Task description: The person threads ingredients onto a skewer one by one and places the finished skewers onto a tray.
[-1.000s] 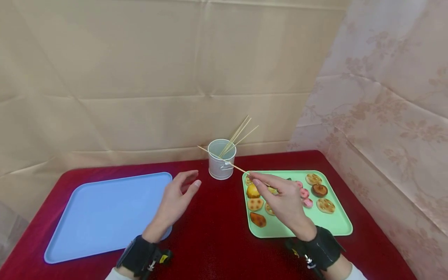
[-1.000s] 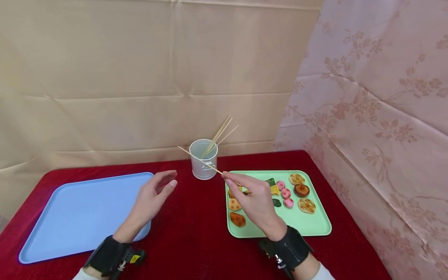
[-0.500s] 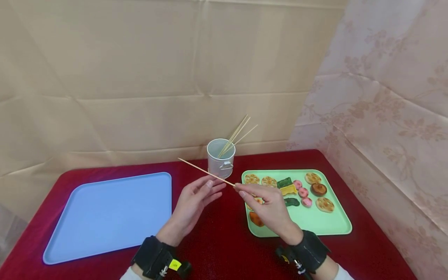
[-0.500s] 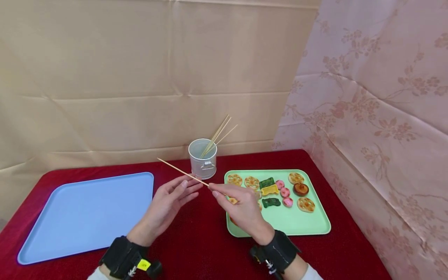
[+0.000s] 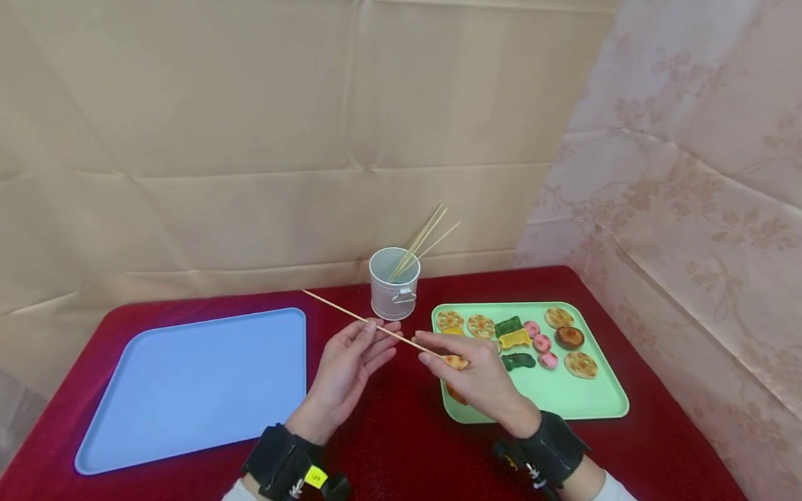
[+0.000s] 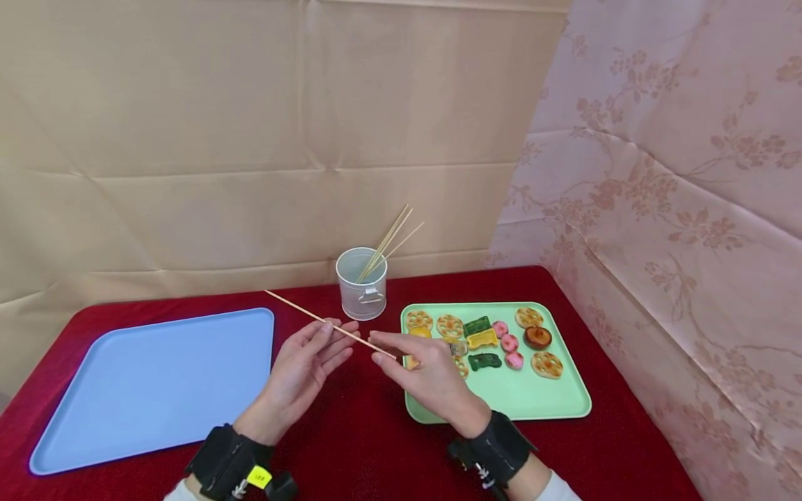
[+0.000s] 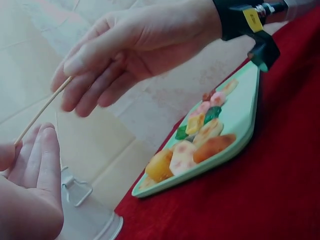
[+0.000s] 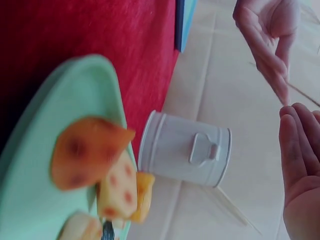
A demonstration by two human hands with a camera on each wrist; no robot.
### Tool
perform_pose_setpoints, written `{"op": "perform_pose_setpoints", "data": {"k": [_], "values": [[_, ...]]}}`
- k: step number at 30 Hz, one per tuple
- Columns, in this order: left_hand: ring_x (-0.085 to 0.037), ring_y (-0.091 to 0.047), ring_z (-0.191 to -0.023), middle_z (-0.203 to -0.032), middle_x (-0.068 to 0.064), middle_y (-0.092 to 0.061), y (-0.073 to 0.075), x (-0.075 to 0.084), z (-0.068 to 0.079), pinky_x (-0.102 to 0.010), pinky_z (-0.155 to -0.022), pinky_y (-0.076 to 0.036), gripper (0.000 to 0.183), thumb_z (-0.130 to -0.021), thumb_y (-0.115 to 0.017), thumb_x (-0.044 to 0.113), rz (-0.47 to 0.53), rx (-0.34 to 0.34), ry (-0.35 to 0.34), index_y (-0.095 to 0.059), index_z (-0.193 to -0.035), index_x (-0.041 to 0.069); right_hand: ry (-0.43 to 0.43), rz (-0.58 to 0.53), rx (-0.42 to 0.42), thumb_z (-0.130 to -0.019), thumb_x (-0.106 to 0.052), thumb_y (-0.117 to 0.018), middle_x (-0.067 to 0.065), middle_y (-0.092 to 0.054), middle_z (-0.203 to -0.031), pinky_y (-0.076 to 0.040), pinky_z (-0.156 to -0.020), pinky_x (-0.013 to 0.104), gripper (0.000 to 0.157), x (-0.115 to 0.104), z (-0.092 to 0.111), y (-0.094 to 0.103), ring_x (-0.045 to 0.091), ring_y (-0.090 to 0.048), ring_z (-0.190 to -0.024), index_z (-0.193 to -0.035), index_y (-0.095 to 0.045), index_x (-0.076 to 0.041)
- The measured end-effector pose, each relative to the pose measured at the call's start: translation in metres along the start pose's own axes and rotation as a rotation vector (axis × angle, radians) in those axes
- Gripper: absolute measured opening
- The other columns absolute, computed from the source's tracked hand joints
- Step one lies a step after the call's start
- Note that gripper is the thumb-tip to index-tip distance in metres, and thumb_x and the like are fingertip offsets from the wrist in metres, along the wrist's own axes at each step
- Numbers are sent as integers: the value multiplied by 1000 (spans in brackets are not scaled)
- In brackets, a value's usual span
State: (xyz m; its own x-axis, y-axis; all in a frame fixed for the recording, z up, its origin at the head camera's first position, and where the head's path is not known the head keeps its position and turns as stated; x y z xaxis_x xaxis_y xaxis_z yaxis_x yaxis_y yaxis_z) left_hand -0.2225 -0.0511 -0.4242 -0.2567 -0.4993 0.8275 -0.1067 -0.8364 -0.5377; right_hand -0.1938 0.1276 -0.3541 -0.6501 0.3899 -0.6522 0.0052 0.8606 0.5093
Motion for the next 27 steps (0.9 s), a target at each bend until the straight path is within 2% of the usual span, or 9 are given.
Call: {"op": "perform_pose_setpoints", "data": {"k": [4,7,12,17,23,27], "values": [[-24,-71,-112,-124,-18,-72,8,4,0,-37,-93,-56,22,-109,-55,21,-38,23,-44,-54,-121,2,-133,27,-47,-95,-15,-76,-4,-76,-115,-58,-85,31,26,14,5,8,12,-72,-104,-121,-77,-12],[-25,-73,-108,-119,-20,-73,15,9,0,-37,-91,-57,18,-110,-52,19,-112,35,-82,-54,-117,2,-157,112,-60,-97,-16,-74,-4,-77,-110,-59,-81,33,20,22,9,15,12,-72,-101,-116,-79,-13],[-25,-75,-99,-111,-23,-74,22,16,3,-37,-86,-59,17,-111,-49,15,-276,29,-133,-54,-117,0,-71,294,-107,-92,-13,-79,-2,-77,-100,-59,-73,31,16,28,16,17,11,-72,-89,-107,-80,-12],[-27,-76,-93,-103,-24,-73,26,18,4,-36,-82,-60,19,-110,-50,11,-406,5,-150,-56,-120,-3,10,436,-209,-89,-13,-81,-4,-75,-93,-55,-70,30,14,32,26,10,11,-68,-84,-102,-80,-11],[-31,-75,-90,-95,-21,-72,28,18,5,-36,-81,-60,27,-109,-54,16,-533,-37,-140,-57,-126,-4,-5,525,-387,-91,-18,-79,-1,-74,-95,-55,-71,33,13,41,38,-4,16,-67,-88,-101,-79,-10],[-32,-75,-88,-90,-20,-70,28,18,6,-36,-79,-61,30,-109,-55,18,-595,-58,-143,-59,-128,-4,-5,557,-444,-90,-19,-81,0,-72,-93,-56,-71,33,14,44,42,-10,15,-66,-86,-99,-78,-10]]}}
Point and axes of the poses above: each hand's wrist, its own z-axis away from the middle knuckle, its own y-axis out of the back of the hand, x = y × z, the point moved 9 cm from there along -z, towards the middle knuckle
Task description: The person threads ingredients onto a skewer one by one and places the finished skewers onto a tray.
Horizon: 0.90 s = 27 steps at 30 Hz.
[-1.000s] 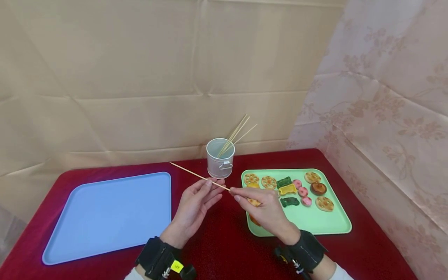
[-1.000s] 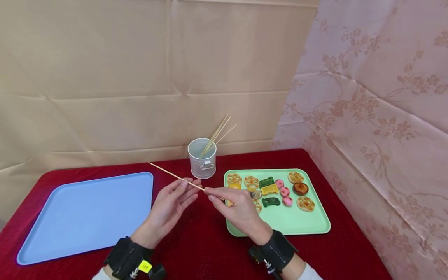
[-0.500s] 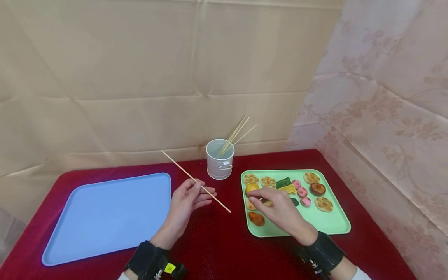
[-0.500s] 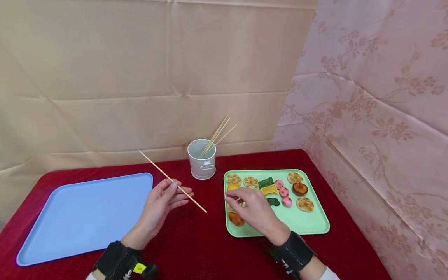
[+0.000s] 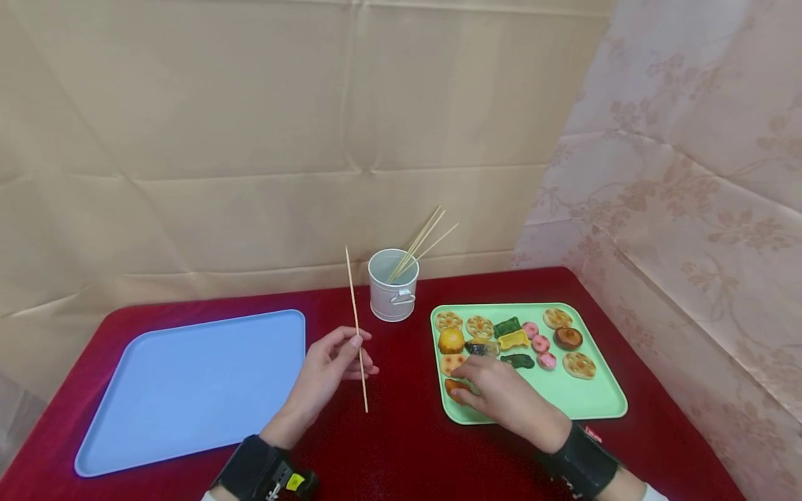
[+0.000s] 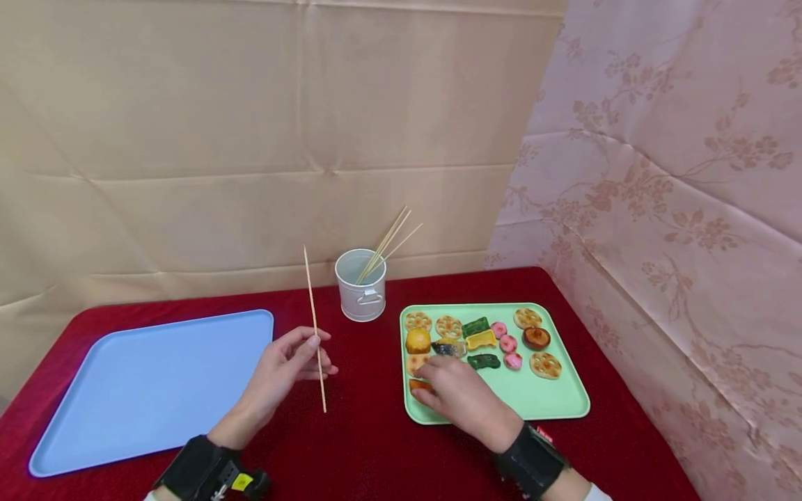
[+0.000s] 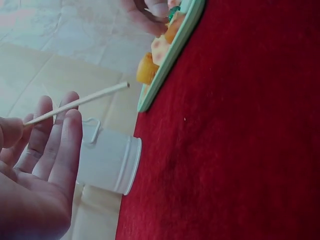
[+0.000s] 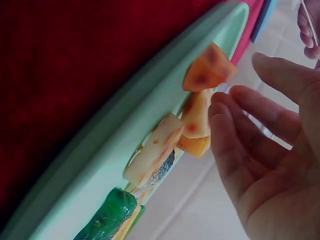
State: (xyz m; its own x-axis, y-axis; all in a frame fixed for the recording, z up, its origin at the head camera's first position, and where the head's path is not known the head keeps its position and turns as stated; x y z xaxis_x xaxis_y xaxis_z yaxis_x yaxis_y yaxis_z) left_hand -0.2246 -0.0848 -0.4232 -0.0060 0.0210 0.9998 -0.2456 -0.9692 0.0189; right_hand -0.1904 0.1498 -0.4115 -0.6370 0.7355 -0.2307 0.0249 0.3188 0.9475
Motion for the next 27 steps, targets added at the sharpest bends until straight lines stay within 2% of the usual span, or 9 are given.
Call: {"op": "perform_pose_setpoints", "data": {"k": [6,12,17,23,27], "values": [[-32,-74,-79,-85,-17,-66,2,0,2,-39,-74,-62,31,-108,-56,18,-81,-20,-15,-62,-127,-6,23,103,19,-83,-22,-87,-2,-65,-85,-53,-70,34,21,-6,2,-5,16,-61,-80,-94,-73,-10],[-29,-71,-73,-80,-14,-63,2,-4,1,-46,-72,-61,28,-108,-56,14,-121,-24,1,-64,-126,-6,23,153,41,-80,-22,-87,-1,-58,-81,-50,-64,35,23,-6,4,-9,19,-58,-76,-89,-71,-10],[-26,-70,-71,-78,-12,-62,4,-7,1,-39,-69,-61,29,-108,-55,15,-141,-22,7,-64,-125,-7,40,159,73,-77,-19,-87,-2,-57,-79,-49,-62,34,22,-7,3,-9,18,-56,-73,-85,-68,-12],[-23,-68,-68,-77,-12,-61,5,-8,2,-35,-67,-61,28,-108,-56,15,-142,-27,4,-64,-124,-7,-21,122,26,-74,-18,-84,-7,-50,-79,-44,-59,29,22,-3,1,-13,12,-49,-71,-86,-65,-15],[-22,-67,-67,-76,-11,-61,5,-7,2,-34,-66,-60,29,-108,-55,15,-138,-27,6,-64,-124,-8,-41,109,51,-71,-15,-80,-9,-48,-76,-42,-57,26,22,-3,0,-12,9,-48,-68,-84,-62,-16]]}}
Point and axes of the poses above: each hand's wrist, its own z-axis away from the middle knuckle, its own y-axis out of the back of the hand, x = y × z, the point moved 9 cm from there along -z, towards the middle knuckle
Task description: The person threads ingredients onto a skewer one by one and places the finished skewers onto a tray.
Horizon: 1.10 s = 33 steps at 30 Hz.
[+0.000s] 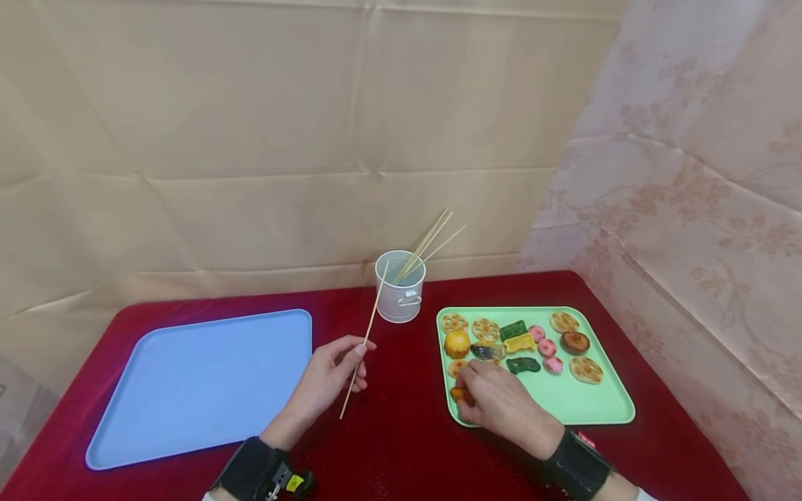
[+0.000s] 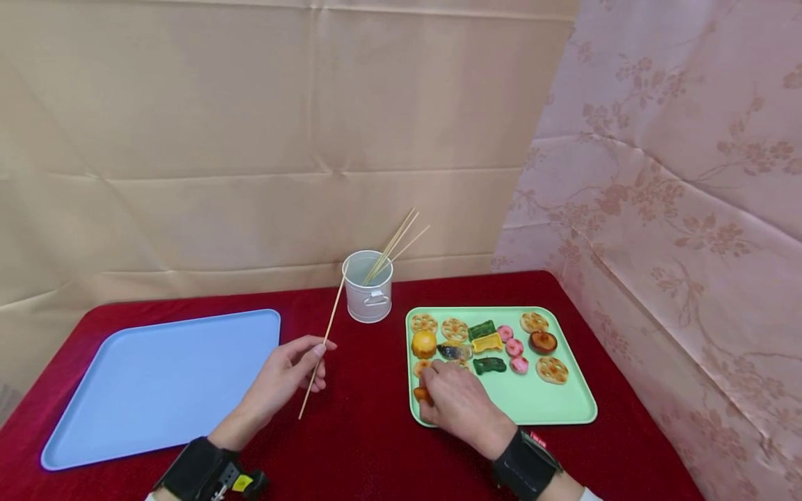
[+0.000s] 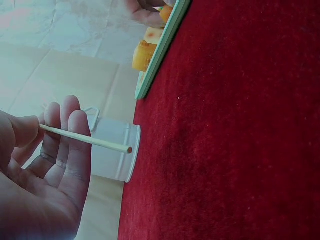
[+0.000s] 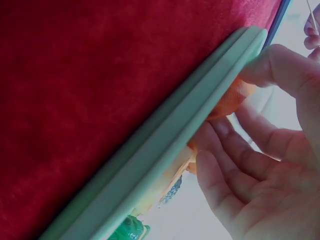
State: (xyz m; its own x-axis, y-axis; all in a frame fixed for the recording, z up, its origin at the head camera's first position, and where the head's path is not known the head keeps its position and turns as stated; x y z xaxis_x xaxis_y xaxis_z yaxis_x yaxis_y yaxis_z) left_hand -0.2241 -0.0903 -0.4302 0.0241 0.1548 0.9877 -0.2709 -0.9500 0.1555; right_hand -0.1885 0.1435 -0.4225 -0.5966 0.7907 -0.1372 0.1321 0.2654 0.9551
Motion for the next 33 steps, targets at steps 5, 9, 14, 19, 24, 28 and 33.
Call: {"op": "perform_pose_setpoints", "data": {"k": [5,9,14,19,24,28,33], "values": [[-20,-66,-66,-75,-11,-60,-1,0,1,-31,-64,-59,29,-108,-55,15,1,-1,0,-64,-123,-9,8,11,17,-71,-15,-81,-9,-48,-75,-41,-57,27,26,-1,1,1,10,-48,-68,-86,-60,-16],[-19,-65,-66,-75,-12,-61,-2,1,2,-30,-63,-58,29,-108,-55,15,1,-7,4,-64,-122,-9,-2,37,-25,-71,-17,-83,-7,-45,-77,-40,-58,28,28,0,2,-1,12,-45,-69,-85,-59,-15],[-21,-65,-66,-76,-12,-61,-2,2,3,-31,-64,-59,28,-108,-56,15,-6,-10,8,-65,-121,-8,-10,36,-47,-71,-17,-81,-7,-42,-74,-36,-56,27,27,1,1,-3,11,-41,-66,-79,-55,-16],[-22,-65,-67,-76,-11,-62,-1,2,4,-32,-64,-59,28,-107,-57,17,-19,-11,11,-65,-121,-7,-90,-29,-31,-69,-19,-77,-11,-42,-71,-35,-52,23,24,10,1,-2,6,-40,-63,-79,-55,-20],[-20,-64,-65,-75,-11,-61,-2,2,5,-30,-62,-58,28,-107,-57,16,-18,-9,10,-66,-120,-7,-182,-133,-20,-72,-20,-80,-12,-48,-74,-38,-53,24,27,25,-1,-1,4,-43,-63,-89,-59,-18],[-18,-61,-62,-73,-10,-60,-3,2,5,-28,-60,-56,26,-107,-58,15,-30,-7,8,-66,-118,-7,-228,-291,2,-77,-15,-84,-7,-61,-87,-46,-65,26,29,34,-4,2,7,-52,-76,-100,-66,-12],[-17,-58,-61,-73,-8,-58,-4,3,6,-26,-58,-53,24,-107,-58,16,-61,-7,14,-69,-116,-4,-359,-559,14,-87,-17,-84,1,-71,-103,-51,-75,27,31,48,-8,5,12,-62,-86,-113,-71,-6]]}}
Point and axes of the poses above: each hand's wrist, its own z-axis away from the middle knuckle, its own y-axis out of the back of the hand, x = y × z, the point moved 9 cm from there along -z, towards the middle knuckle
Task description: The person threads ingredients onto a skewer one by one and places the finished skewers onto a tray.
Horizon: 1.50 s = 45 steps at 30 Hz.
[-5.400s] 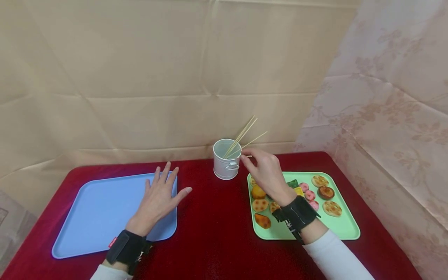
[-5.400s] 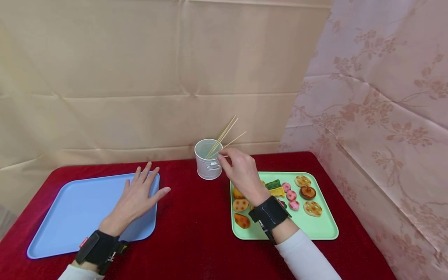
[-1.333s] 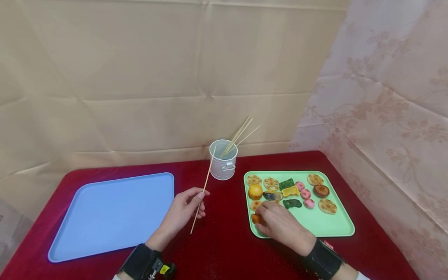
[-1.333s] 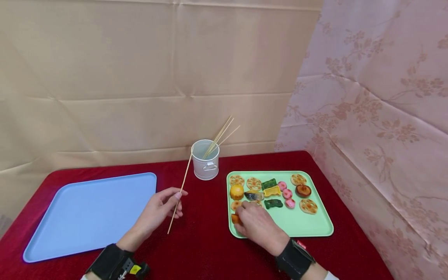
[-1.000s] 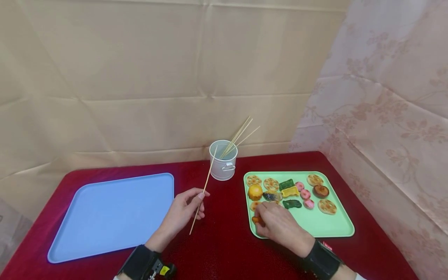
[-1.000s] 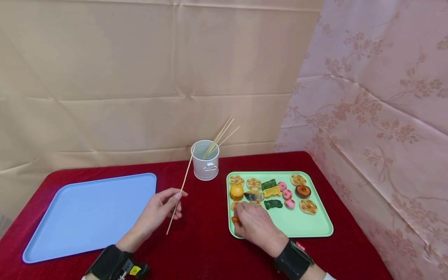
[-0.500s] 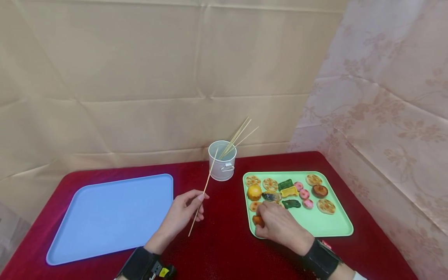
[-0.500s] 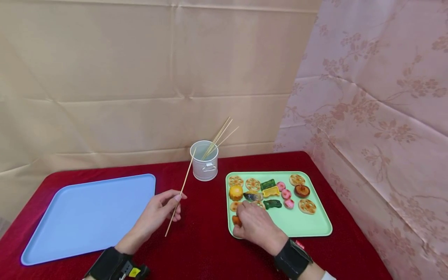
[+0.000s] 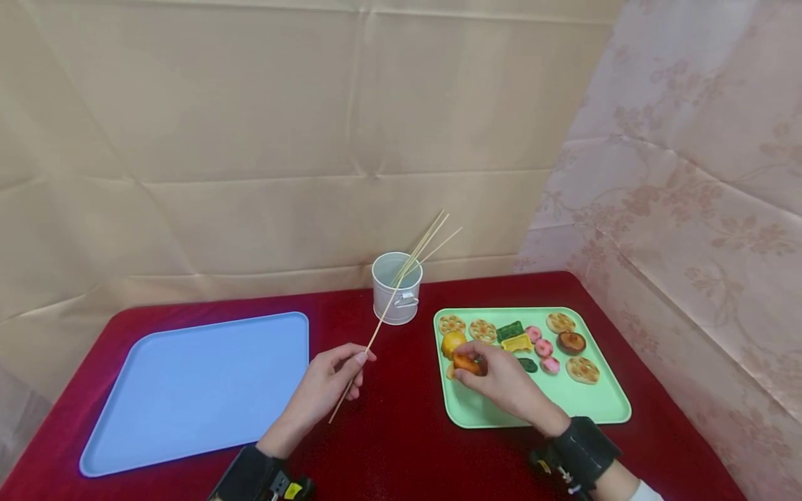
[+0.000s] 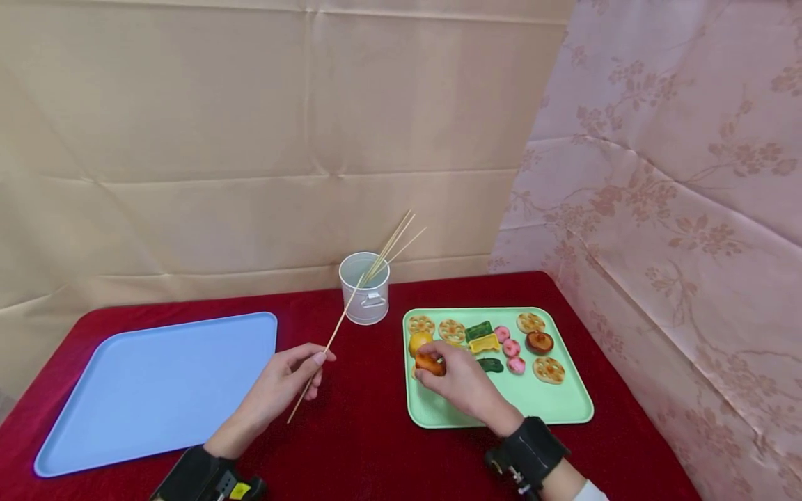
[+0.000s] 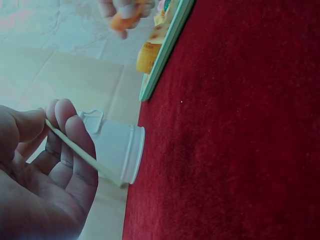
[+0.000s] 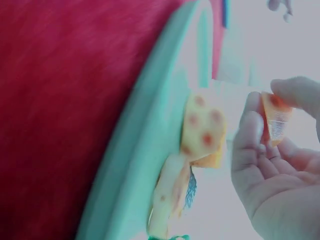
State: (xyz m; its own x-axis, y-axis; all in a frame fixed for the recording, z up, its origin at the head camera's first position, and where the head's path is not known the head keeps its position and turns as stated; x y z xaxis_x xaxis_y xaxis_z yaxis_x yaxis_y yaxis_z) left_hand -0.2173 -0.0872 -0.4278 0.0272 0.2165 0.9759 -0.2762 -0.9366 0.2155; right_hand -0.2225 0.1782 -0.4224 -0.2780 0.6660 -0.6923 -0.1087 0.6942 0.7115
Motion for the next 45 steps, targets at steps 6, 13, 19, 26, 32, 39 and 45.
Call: {"op": "perform_pose_setpoints", "data": {"k": [6,13,19,26,32,39,45], "values": [[-15,-55,-61,-73,-6,-57,0,0,0,-26,-56,-50,23,-106,-59,17,-32,9,-1,-71,-116,0,-132,-311,25,-92,-21,-80,9,-73,-100,-53,-65,27,35,9,-10,8,19,-69,-85,-118,-65,-3],[-12,-53,-60,-70,-2,-56,-5,11,3,-27,-55,-48,19,-106,-60,17,-152,10,-78,-73,-112,5,-179,-553,74,-99,-26,-73,10,-72,-104,-58,-77,34,39,8,-18,11,24,-71,-87,-131,-66,-5],[-11,-51,-67,-73,2,-58,-8,22,8,-27,-61,-46,13,-103,-65,15,-312,43,-156,-77,-108,16,-224,-721,95,-101,-29,-69,8,-69,-112,-57,-85,31,46,6,-23,9,18,-67,-90,-139,-63,-4],[-13,-53,-77,-89,0,-69,-9,24,9,-28,-69,-46,13,-102,-66,15,-342,58,-185,-77,-107,18,-205,-960,126,-107,-28,-60,7,-65,-122,-57,-85,28,46,0,-29,7,18,-70,-96,-144,-58,0],[-11,-57,-82,-99,-1,-75,-9,25,9,-28,-74,-49,13,-102,-66,13,-361,59,-214,-77,-107,17,-163,-1083,162,-108,-23,-57,6,-64,-128,-56,-89,28,45,-4,-33,10,16,-69,-97,-145,-55,2],[-10,-59,-83,-99,0,-76,-10,25,11,-28,-76,-51,13,-102,-66,14,-380,55,-226,-78,-106,17,-126,-1125,184,-108,-20,-56,7,-64,-125,-55,-93,30,40,-9,-33,12,15,-68,-100,-144,-58,-1],[-9,-58,-82,-98,1,-76,-10,23,12,-28,-75,-50,14,-102,-66,13,-395,71,-223,-78,-105,18,-104,-1134,182,-108,-20,-56,7,-62,-129,-54,-95,30,37,-13,-33,14,19,-62,-114,-143,-60,-5]]}}
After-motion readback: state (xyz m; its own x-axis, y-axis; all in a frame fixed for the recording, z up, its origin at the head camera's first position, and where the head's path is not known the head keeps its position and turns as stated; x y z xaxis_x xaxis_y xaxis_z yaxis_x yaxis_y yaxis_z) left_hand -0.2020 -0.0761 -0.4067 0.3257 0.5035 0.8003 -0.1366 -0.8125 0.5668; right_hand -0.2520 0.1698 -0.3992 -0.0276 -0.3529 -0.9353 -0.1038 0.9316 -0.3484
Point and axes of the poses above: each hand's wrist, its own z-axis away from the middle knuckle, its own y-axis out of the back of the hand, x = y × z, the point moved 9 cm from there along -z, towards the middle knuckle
